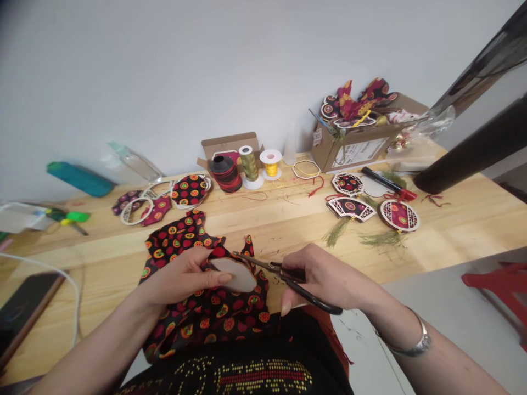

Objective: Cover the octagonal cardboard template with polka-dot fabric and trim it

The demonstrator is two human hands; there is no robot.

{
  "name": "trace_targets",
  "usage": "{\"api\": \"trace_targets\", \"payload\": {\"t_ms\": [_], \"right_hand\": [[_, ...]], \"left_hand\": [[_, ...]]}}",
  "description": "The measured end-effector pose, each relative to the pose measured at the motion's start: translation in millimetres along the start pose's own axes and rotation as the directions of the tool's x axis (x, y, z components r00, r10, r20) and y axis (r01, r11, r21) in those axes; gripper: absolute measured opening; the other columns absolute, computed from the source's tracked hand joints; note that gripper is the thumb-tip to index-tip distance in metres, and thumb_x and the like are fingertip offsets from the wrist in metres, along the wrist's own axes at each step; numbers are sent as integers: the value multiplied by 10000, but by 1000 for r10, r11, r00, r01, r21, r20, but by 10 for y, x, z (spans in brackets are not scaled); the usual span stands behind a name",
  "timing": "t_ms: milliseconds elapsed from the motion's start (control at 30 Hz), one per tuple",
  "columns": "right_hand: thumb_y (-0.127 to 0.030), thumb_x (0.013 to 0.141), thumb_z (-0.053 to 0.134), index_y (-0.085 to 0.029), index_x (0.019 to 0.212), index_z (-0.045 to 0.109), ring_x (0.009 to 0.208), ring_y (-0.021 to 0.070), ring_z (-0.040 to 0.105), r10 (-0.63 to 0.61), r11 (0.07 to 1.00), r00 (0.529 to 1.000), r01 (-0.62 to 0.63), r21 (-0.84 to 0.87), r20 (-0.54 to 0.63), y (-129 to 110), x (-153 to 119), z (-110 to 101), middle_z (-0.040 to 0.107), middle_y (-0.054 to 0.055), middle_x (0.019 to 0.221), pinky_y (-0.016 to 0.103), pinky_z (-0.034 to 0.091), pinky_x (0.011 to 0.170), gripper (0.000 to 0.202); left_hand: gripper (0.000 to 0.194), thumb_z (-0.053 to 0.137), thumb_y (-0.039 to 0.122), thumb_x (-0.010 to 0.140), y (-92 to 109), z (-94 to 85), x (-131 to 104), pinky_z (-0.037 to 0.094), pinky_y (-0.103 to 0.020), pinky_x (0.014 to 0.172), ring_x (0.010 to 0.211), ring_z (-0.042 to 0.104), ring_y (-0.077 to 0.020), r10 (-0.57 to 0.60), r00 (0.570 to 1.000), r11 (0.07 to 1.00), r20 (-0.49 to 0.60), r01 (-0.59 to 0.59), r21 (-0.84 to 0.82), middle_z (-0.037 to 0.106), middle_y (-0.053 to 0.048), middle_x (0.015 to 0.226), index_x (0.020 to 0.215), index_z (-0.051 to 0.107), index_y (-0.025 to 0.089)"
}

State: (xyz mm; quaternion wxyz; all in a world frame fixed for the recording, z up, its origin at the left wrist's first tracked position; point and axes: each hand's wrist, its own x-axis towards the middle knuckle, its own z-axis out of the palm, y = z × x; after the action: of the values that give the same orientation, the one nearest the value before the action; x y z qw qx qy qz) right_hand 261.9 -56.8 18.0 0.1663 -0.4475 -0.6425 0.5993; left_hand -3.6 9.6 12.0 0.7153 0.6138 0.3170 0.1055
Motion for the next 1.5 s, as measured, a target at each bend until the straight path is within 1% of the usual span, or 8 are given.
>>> {"api": "trace_targets", "payload": {"t_ms": [133, 333, 567, 833, 967, 1133, 1333, 1500], "right_hand": [[-465, 748, 710, -163, 668, 495, 538, 76, 349, -60, 996, 998, 60, -65, 5, 53, -4, -20, 463, -52, 573, 222, 231, 454, 379], [-615, 715, 672, -162, 683, 504, 574, 90, 328, -68, 986, 998, 69, -154, 13, 91, -7, -45, 448, -44, 617, 231, 256, 471, 484], [-461, 730, 730, -173, 678, 489, 563, 78, 343, -77, 973, 997, 70, -218, -24, 87, 18, -3, 475, -56, 603, 224, 264, 478, 380], [-211, 790, 644, -166, 641, 503, 539, 75, 425, -47, 985, 999, 43, -164, -22, 41, 35, 22, 624, -29, 591, 226, 294, 487, 210], [-209, 805, 621, -166, 635, 494, 539, 77, 465, -29, 994, 999, 26, -106, -27, 64, 31, 18, 654, -18, 601, 227, 304, 492, 217], [-261, 777, 665, -165, 593, 474, 508, 64, 427, -13, 998, 999, 10, -65, -37, 90, 22, -1, 633, -21, 578, 222, 262, 451, 282], [-191, 786, 636, -156, 590, 493, 508, 59, 408, -39, 997, 999, 36, -68, -34, 115, 18, -6, 628, -20, 579, 216, 262, 451, 245], [-242, 790, 657, -158, 576, 490, 504, 62, 409, -55, 994, 996, 49, -97, -67, 135, 26, 14, 589, -28, 546, 220, 267, 457, 284]], "left_hand": [[120, 687, 301, 806, -8, 5, -3, 505, -240, 776, 796, 670, -131, 0, 1000, 1000, -11, 0, -2, 755, 17, 847, 863, 734, 206], [115, 696, 295, 797, -8, 10, 4, 506, -255, 786, 816, 670, -143, 7, 1000, 1000, -23, -7, 6, 744, 15, 793, 833, 725, 190], [72, 698, 257, 798, -6, 31, 39, 497, -235, 804, 832, 664, -124, 21, 1000, 999, 5, -21, -40, 737, 37, 787, 841, 725, 205], [100, 705, 279, 789, 12, 51, 52, 499, -253, 797, 780, 654, -126, 0, 1000, 1000, -17, 0, -8, 736, 28, 782, 834, 725, 192], [96, 700, 281, 795, 6, 47, 55, 491, -242, 803, 779, 650, -114, -6, 1000, 1000, -2, 6, 0, 740, 38, 805, 850, 731, 208], [104, 704, 274, 791, 3, 56, 63, 489, -250, 814, 773, 653, -116, 10, 1000, 1000, 0, -10, -23, 746, 32, 826, 872, 737, 218], [116, 707, 291, 785, 3, 58, 66, 492, -265, 811, 755, 653, -128, -4, 1000, 1000, -8, 4, -5, 745, 16, 808, 856, 738, 205], [116, 706, 302, 784, 17, 62, 75, 493, -276, 818, 718, 648, -125, -1, 1000, 1000, -9, 1, 7, 740, 21, 772, 843, 738, 207]]}}
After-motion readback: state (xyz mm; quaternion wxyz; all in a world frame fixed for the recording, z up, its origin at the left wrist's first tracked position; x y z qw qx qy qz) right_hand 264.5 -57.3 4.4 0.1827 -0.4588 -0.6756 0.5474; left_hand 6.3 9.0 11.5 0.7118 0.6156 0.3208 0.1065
